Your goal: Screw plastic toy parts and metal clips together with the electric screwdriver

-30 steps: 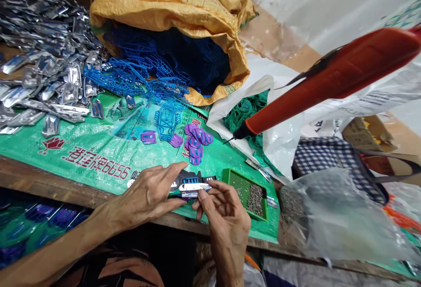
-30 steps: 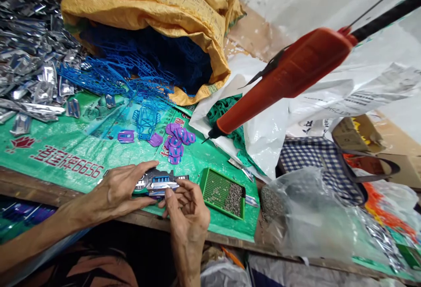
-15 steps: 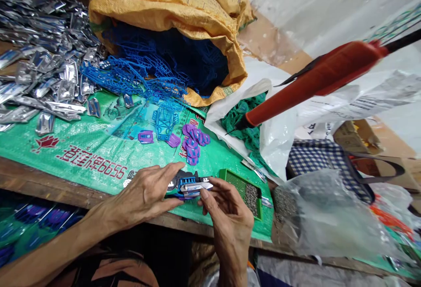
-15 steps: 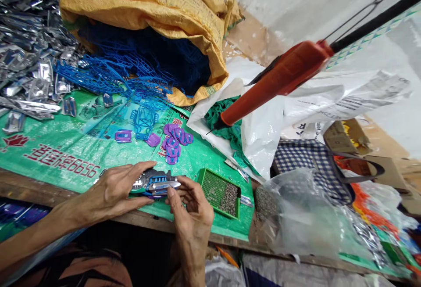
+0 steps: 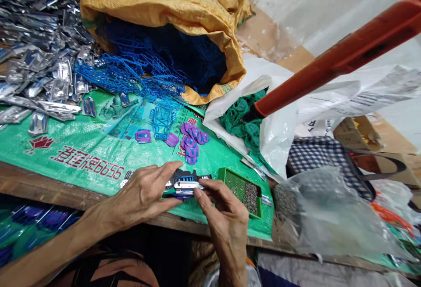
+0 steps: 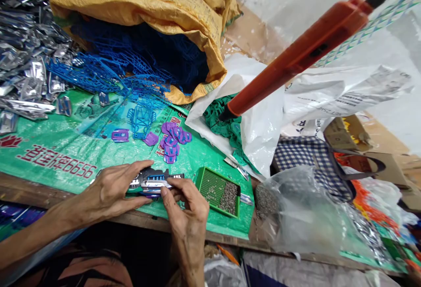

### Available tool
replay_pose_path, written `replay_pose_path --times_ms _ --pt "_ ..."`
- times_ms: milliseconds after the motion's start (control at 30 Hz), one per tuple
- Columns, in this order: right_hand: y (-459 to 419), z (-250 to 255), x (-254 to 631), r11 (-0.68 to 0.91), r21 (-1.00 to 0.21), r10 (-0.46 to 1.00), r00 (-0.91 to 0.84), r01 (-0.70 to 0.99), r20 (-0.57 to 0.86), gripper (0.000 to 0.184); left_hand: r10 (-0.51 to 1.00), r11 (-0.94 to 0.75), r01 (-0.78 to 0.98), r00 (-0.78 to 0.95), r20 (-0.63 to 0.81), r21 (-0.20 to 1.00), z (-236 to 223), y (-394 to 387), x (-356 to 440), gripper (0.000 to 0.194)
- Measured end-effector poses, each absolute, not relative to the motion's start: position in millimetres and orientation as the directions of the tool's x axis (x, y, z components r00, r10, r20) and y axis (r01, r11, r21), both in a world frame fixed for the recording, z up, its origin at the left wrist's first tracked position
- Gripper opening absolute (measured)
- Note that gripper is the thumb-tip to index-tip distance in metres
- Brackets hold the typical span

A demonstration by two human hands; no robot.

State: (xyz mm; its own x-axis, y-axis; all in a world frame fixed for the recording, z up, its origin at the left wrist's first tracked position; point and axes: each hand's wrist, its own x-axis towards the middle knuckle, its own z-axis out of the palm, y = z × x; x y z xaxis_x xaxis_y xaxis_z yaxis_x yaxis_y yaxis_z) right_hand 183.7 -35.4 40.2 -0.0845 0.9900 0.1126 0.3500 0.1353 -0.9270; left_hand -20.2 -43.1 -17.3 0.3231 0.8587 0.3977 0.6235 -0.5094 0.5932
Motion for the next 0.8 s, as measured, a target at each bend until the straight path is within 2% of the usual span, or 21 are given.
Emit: replay_pose_path --times_ms 133,200,267,367,467,533,600,667,733,800 --pt "-34 41 185 0.171 -0.913 0.984 -0.107 0.369 0.141 0.007 0.856 -0.512 0.624 0.317 0.408 0.590 -15 -42 -19 0.063" --pt "-33 45 186 0.233 -0.879 0.969 -0.174 0.417 0.175 0.005 0.853 -0.516 0.621 0.313 0.417 0.590 -13 -42 -18 0.061" --pt "-33 50 186 0.337 -0.808 0.933 -0.285 0.483 0.219 0.003 0.851 -0.519 0.616 0.310 0.424 0.592 -13 -42 -18 0.059" --pt "-33 56 186 0.508 -0.660 0.849 -0.450 0.553 0.276 0.010 0.858 -0.510 0.613 0.314 0.406 0.603 -13 -42 -18 0.059" --pt "-35 56 188 0.569 -0.573 0.813 -0.512 0.590 0.279 0.013 0.860 -0.510 0.604 0.336 0.385 0.612 -14 -43 -19 0.061" --pt "-36 55 191 0.495 -0.624 0.861 -0.440 0.605 0.256 0.006 0.861 -0.508 0.598 0.340 0.378 0.620 -15 -43 -19 0.064" --pt "-38 55 192 0.291 -0.774 0.949 -0.270 0.563 0.160 0.008 0.866 -0.500 0.597 0.330 0.375 0.627 -15 -44 -19 0.067" --pt "-41 54 190 0.052 -0.915 0.996 -0.087 0.400 0.019 0.028 0.868 -0.497 0.595 0.331 0.370 0.631 -15 -44 -19 0.069" --pt "-43 52 183 -0.099 -0.974 0.995 0.019 0.206 -0.097 0.046 0.864 -0.503 0.591 0.342 0.368 0.631 -14 -44 -20 0.068" --pt "-45 48 174 -0.175 -0.981 0.983 0.072 0.081 -0.169 0.047 0.863 -0.506 0.591 0.342 0.373 0.628 -14 -44 -20 0.066"
